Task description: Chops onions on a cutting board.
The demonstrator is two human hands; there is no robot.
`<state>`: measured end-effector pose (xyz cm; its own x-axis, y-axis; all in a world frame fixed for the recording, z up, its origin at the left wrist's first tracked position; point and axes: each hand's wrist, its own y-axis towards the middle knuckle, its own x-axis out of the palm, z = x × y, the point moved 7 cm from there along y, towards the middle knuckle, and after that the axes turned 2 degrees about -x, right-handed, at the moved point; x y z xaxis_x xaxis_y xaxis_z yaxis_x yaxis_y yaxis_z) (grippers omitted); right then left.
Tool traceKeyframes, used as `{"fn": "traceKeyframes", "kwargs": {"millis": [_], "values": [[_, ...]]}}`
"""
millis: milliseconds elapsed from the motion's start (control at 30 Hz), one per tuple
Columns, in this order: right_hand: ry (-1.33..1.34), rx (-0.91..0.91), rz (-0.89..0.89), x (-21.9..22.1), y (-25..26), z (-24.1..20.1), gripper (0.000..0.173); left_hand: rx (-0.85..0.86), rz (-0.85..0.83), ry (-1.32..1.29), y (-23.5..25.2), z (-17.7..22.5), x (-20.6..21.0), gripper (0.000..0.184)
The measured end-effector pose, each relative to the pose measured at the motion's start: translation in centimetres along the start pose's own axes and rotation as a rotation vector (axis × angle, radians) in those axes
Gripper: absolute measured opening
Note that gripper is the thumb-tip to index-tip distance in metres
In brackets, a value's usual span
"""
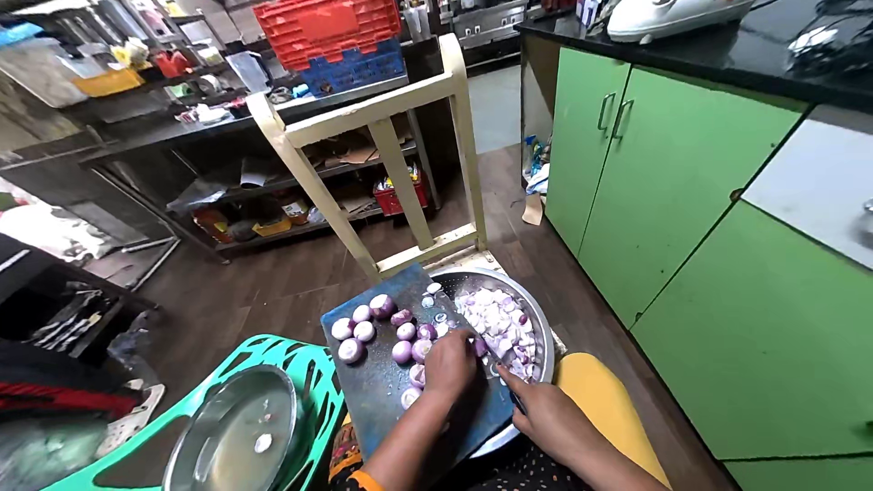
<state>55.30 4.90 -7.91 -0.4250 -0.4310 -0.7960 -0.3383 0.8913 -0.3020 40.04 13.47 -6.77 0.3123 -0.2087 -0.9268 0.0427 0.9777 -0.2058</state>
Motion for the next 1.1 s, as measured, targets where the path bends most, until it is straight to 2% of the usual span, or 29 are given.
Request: {"fn": "traceKeyframes", "kwargs": {"millis": [133,300,500,600,733,933,1100], "values": [[-0.008,0.005,-0.002,0.3,0.5,0.3,0.070,-0.058,0.002,-0.015,-0.2,-0.3,-0.1,0.024],[0.012,0.016,0.015,0.7,-0.1,0.4,0.070,-0.057,0.072,-0.096,-0.9,-0.7,0.2,0.036],[-0.013,0.018,0.004,0.6,-0.7,0.2,0.073,-0.105,0.055,-0.093,-0.4,-1.1,-0.3,0.021],[-0.050,-0.011,0.034,-0.3,-0.7,-0.7,0.070,-0.111,0.034,-0.061,-0.2,-0.9,-0.5,0.020],[-0.067,0.012,-0.028,0.1,0.7,-0.9,0.071,-0.096,-0.040,0.009,-0.1,-0.1,-0.7,0.017],[-0.083,0.045,-0.031,0.4,-2.4,-0.5,0.074,-0.101,-0.039,0.021,0.0,0.1,-0.8,0.017],[-0.082,0.015,-0.019,0.6,0.0,-1.2,0.069,-0.107,-0.032,0.045,-0.2,0.4,-0.6,0.017]]}}
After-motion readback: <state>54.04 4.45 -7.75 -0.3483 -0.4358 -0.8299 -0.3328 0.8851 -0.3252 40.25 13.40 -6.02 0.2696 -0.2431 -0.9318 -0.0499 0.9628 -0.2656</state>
